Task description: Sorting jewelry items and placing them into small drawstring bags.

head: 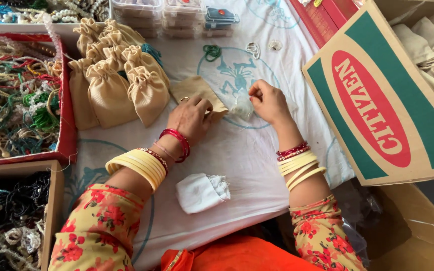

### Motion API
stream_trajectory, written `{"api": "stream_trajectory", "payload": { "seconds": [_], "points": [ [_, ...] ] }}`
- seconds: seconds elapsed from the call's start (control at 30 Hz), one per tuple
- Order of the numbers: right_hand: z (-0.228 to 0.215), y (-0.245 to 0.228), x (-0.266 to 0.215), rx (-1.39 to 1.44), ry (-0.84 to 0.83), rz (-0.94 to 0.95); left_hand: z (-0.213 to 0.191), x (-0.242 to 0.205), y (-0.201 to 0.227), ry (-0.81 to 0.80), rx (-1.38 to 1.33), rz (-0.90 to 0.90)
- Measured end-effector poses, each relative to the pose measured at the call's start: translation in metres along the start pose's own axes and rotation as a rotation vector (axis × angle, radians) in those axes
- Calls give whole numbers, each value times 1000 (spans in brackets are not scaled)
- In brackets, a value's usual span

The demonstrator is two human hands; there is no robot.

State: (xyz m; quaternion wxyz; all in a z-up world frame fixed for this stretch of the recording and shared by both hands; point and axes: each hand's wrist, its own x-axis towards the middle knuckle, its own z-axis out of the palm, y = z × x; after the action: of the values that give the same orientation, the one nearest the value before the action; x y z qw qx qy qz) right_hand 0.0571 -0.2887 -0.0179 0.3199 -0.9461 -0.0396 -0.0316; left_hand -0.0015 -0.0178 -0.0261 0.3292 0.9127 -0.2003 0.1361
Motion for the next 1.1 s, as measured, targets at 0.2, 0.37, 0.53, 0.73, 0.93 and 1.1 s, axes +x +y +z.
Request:
{"api": "stream_trajectory", "payload": {
  "seconds": [0.2,0.37,0.53,0.73,0.93,1.1],
  "points": [
    [-15,-42,-22,-257,-135,-306,3,2,-2,13,-76,-42],
    [-13,-48,-28,-282,-175,-272,5,6,-9,-13,-160,-119],
    [-16,-24,-18,-159,-111,-264,3,7,-8,-16,-195,-164],
    [-34,-67,-44,407,-283,-436,5,7,-9,-24,-232,-190],
    [2,-87,-55,-16,-170,-517,7,5,-5,58,-318,-91],
    [11,-75,-45,32,122,-386,4,0,9,118,-241,13]
  ]
}}
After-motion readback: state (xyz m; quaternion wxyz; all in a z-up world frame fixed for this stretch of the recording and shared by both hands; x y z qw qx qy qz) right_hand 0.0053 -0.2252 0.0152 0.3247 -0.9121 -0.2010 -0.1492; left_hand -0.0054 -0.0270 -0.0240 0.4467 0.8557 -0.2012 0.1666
